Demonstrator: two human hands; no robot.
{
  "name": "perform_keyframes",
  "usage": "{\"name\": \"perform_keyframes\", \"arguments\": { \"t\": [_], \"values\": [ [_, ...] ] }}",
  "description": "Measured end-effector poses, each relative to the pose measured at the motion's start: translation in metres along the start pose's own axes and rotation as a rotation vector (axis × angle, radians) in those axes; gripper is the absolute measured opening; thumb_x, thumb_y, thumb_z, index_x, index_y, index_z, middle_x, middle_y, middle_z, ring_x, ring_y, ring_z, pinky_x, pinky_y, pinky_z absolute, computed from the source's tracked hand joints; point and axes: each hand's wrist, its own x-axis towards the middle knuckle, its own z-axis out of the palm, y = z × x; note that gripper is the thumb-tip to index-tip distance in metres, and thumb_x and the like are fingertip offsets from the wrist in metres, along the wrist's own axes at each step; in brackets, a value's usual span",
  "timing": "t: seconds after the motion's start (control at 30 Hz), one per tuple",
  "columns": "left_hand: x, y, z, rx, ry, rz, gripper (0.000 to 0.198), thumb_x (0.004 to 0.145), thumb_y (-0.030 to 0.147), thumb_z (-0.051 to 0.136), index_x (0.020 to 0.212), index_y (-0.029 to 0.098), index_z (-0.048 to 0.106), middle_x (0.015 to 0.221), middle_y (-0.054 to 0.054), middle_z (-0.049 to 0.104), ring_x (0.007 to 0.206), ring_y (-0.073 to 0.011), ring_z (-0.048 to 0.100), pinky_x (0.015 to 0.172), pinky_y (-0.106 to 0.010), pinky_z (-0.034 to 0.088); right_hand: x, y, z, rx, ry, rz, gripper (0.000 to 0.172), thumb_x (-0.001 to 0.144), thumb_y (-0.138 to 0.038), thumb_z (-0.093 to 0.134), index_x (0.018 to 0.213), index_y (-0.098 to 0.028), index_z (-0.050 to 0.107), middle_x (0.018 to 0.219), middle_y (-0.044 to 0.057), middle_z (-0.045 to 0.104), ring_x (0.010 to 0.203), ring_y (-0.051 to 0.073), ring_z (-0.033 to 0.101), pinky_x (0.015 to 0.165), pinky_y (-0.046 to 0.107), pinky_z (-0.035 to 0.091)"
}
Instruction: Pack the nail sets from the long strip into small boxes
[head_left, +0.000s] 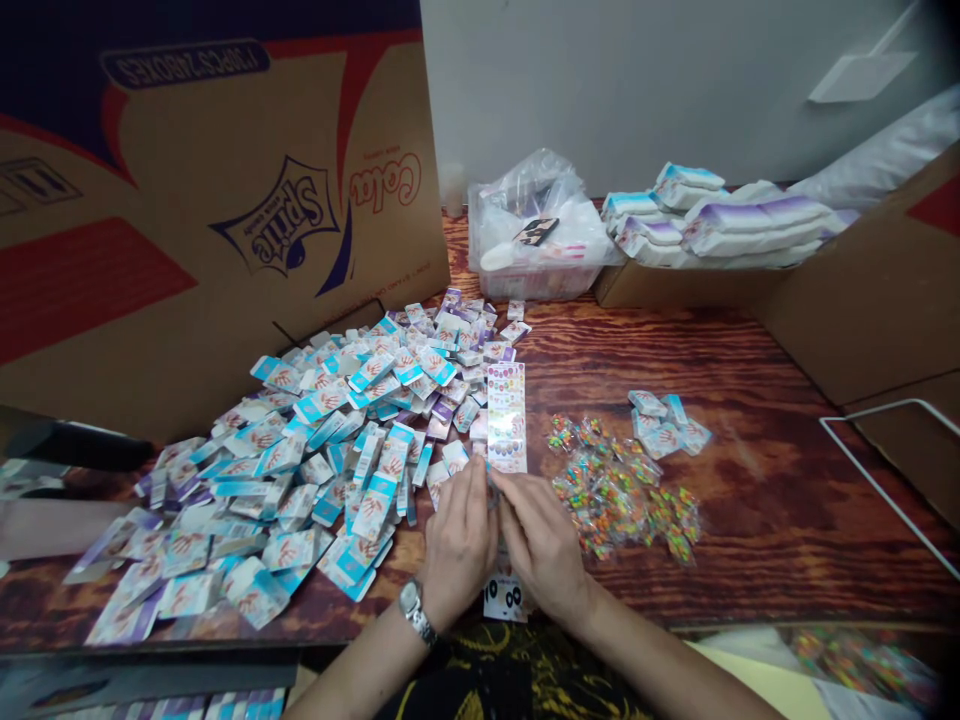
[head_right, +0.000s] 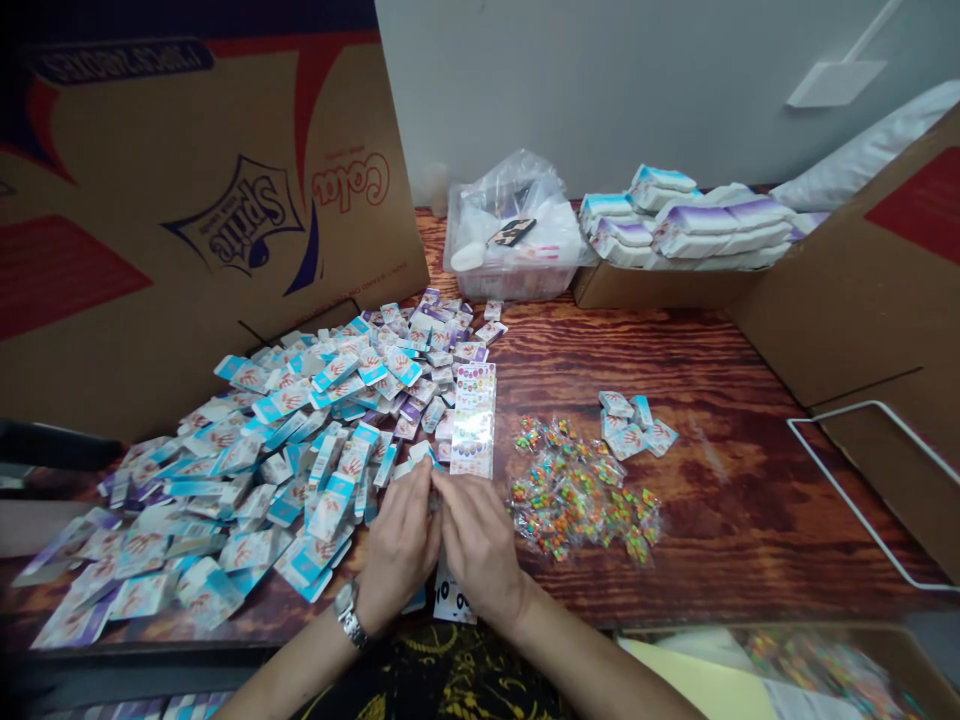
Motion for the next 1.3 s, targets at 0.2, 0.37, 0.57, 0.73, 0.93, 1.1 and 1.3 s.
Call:
{"name": "perform_keyframes", "arguments": {
  "t": [0.2, 0.37, 0.57, 0.73, 0.93, 1.1, 1.3],
  "values": [
    [-0.004, 0.003, 0.005, -0.078, -0.053, -0.030, 0.060, 0.087, 0.010, 0.039, 0.143, 0.011, 0.017, 0.130, -0.020, 0.050, 0.120, -0.0271, 0.047, 0.096, -0.046, 0.045, -0.009, 0.006, 0.003, -0.006, -0.032, 0.099, 0.045, 0.091, -0.015, 0.043, 0.135, -0.022, 0.041, 0.119, 0.010, 0.060, 0.111, 0.022, 0.055, 0.092, 0.040, 0.049],
    [-0.009, 0.006, 0.011, -0.141, -0.081, -0.057, 0.062, 0.086, 0.008, 0.036, 0.143, 0.009, 0.013, 0.130, -0.021, 0.048, 0.120, -0.0264, 0.046, 0.097, -0.045, 0.044, -0.013, 0.014, 0.006, 0.077, -0.081, 0.138, 0.039, 0.091, -0.017, 0.044, 0.129, -0.020, 0.050, 0.124, 0.010, 0.059, 0.114, 0.022, 0.055, 0.096, 0.039, 0.046],
    [-0.005, -0.031, 0.001, -0.141, -0.213, -0.125, 0.056, 0.089, 0.027, 0.047, 0.139, 0.014, 0.026, 0.127, -0.017, 0.050, 0.117, -0.0270, 0.047, 0.096, -0.045, 0.044, 0.014, 0.098, -0.049, 0.063, 0.067, 0.423, 0.033, 0.087, -0.032, 0.051, 0.116, -0.020, 0.059, 0.112, 0.009, 0.066, 0.100, 0.023, 0.062, 0.086, 0.040, 0.051],
    [-0.001, -0.042, 0.013, -0.125, -0.235, -0.140, 0.035, 0.090, 0.022, 0.043, 0.125, 0.017, 0.046, 0.116, -0.013, 0.057, 0.109, -0.0259, 0.053, 0.092, -0.045, 0.046, 0.041, 0.142, -0.084, -0.490, 0.144, 0.253, 0.042, 0.088, -0.033, 0.047, 0.124, -0.014, 0.055, 0.125, 0.016, 0.056, 0.119, 0.031, 0.048, 0.101, 0.053, 0.035],
    [0.000, -0.023, 0.018, -0.278, -0.326, -0.187, 0.034, 0.090, 0.019, 0.042, 0.123, 0.018, 0.049, 0.114, -0.012, 0.059, 0.105, -0.0232, 0.056, 0.091, -0.042, 0.046, 0.041, 0.114, -0.019, -0.488, -0.588, -0.106, 0.069, 0.082, -0.045, 0.059, 0.139, -0.015, 0.036, 0.146, 0.015, 0.033, 0.135, 0.032, 0.026, 0.107, 0.053, 0.025],
    [0.000, -0.024, 0.010, -0.418, -0.338, -0.298, 0.032, 0.088, 0.022, 0.045, 0.119, 0.018, 0.054, 0.111, -0.010, 0.062, 0.103, -0.0224, 0.057, 0.090, -0.038, 0.045, 0.030, 0.114, 0.003, -0.526, -0.602, -0.152, 0.046, 0.086, -0.039, 0.056, 0.129, -0.023, 0.050, 0.134, 0.007, 0.051, 0.130, 0.030, 0.036, 0.106, 0.055, 0.026],
    [-0.004, -0.016, 0.010, -0.662, -0.458, -0.464, 0.033, 0.088, 0.033, 0.047, 0.114, 0.016, 0.058, 0.085, -0.006, 0.069, 0.070, -0.0171, 0.062, 0.064, -0.027, 0.048, 0.026, 0.110, 0.002, -0.558, -0.558, -0.072, 0.044, 0.087, -0.037, 0.055, 0.130, -0.027, 0.050, 0.135, 0.007, 0.050, 0.127, 0.030, 0.040, 0.102, 0.054, 0.030]
  ]
}}
